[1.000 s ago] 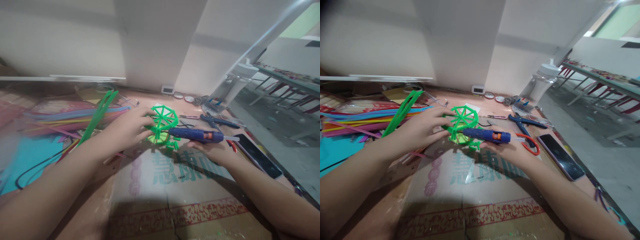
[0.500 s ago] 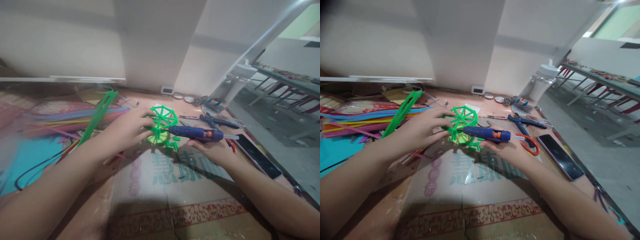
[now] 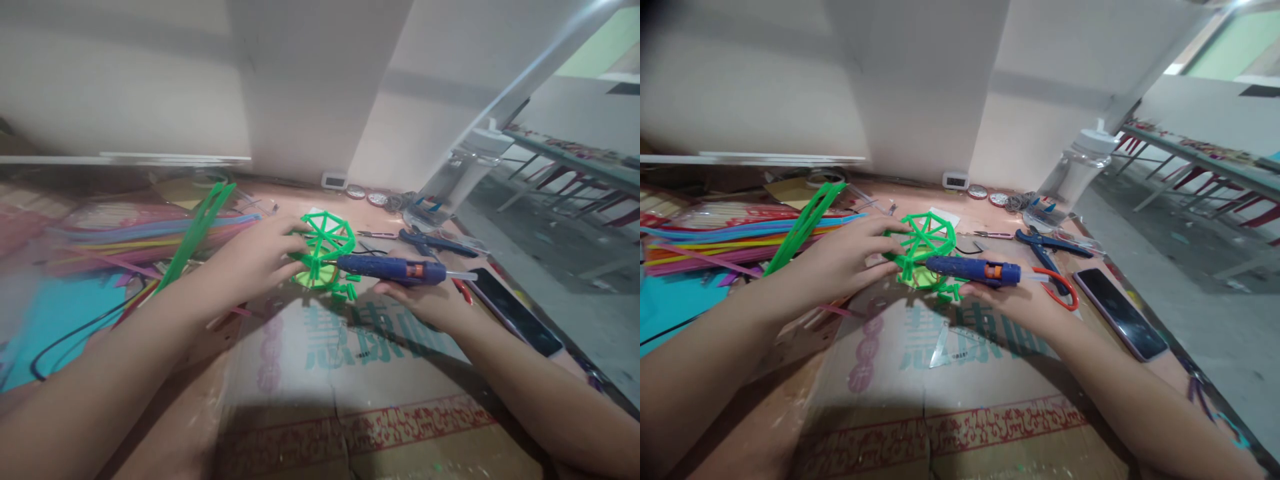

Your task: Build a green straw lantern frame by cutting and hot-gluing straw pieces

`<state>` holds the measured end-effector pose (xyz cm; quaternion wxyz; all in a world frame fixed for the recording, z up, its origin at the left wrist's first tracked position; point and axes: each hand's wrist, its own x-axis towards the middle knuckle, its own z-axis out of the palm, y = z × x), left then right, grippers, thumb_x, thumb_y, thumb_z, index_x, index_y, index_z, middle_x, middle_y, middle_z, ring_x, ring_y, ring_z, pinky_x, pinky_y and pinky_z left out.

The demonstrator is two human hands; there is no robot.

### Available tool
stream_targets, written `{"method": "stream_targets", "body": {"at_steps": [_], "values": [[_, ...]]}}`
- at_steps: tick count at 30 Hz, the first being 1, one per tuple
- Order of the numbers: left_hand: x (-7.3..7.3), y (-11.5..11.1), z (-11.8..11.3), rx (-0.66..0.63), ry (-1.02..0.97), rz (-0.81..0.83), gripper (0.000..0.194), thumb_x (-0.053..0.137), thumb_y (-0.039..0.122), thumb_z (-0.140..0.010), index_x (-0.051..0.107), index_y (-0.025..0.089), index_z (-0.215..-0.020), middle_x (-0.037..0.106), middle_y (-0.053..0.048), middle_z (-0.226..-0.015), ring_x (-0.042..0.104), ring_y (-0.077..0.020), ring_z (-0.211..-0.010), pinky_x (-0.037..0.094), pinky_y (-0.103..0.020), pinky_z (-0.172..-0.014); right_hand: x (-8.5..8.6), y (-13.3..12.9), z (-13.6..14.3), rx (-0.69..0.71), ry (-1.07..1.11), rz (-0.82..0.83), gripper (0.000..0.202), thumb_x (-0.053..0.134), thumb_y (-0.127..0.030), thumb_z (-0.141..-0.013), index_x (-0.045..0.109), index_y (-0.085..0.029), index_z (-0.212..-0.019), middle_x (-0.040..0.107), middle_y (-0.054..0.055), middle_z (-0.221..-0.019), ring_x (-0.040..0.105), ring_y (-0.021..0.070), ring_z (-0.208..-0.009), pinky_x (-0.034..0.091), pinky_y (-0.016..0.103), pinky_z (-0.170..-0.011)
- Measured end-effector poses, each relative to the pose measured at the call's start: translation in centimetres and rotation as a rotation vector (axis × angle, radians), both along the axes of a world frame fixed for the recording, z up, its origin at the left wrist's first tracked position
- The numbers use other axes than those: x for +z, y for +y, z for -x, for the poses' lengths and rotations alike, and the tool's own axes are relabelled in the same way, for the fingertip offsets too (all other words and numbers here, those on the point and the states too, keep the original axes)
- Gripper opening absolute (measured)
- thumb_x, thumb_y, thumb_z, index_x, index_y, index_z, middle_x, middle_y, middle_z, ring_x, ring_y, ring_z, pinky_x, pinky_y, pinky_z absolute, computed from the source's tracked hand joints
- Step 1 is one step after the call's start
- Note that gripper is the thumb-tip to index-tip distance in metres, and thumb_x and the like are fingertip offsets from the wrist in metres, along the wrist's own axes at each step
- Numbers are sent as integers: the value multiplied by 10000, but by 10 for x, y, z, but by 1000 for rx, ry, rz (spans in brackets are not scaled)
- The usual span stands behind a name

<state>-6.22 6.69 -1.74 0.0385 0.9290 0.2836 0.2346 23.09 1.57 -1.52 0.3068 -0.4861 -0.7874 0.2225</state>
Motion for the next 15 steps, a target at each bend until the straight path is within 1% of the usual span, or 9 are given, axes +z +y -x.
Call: {"method": "stream_targets", "body": {"at_steps": [2, 4, 6, 10, 12, 15], "values": [[-1, 0, 0, -2, 1, -1, 145, 614, 231, -958, 740, 175, -916, 686, -140, -1293, 622, -298, -1229, 510, -487, -1049, 2, 0, 0, 13, 9, 21, 457, 759, -632, -814, 542, -249, -696, 554, -28, -586, 539, 165, -537, 442, 293, -491], [-1, 0, 0, -6, -3, -6, 154, 608, 232, -961, 736, 165, -908, 686, -151, -1286, 626, -303, -1218, 514, -489, -1040, 4, -1, 1, 23, 18, 68, 424, 778, -613, -803, 578, -248, -721, 565, -27, -593, 549, 167, -550, 445, 288, -498], [0, 0, 0, -9, -4, -10, 164, 601, 234, -965, 735, 159, -909, 686, -158, -1286, 626, -307, -1216, 515, -493, -1038, 5, -2, 2, 16, 14, 106, 388, 785, -606, -799, 635, -249, -779, 581, -26, -601, 563, 171, -561, 447, 286, -501], [1, 0, 0, -2, 1, -2, 160, 597, 238, -963, 737, 176, -917, 688, -137, -1289, 624, -298, -1218, 514, -487, -1043, 4, -3, 1, 5, -1, 118, 367, 797, -584, -796, 702, -240, -882, 631, -12, -638, 581, 177, -572, 460, 293, -509], [1, 0, 0, 1, 0, 5, 156, 598, 235, -960, 737, 181, -913, 688, -130, -1289, 621, -295, -1224, 512, -487, -1048, 3, -2, 1, 17, 31, 103, 382, 793, -599, -794, 707, -236, -877, 661, 8, -675, 594, 186, -593, 480, 307, -525], [0, 0, 0, -4, -8, 2, 159, 604, 251, -964, 736, 182, -908, 687, -129, -1285, 622, -294, -1225, 514, -485, -1046, 1, -1, 1, 14, 76, 59, 416, 779, -648, -786, 680, -244, -803, 674, 22, -682, 599, 200, -604, 493, 323, -526]]}}
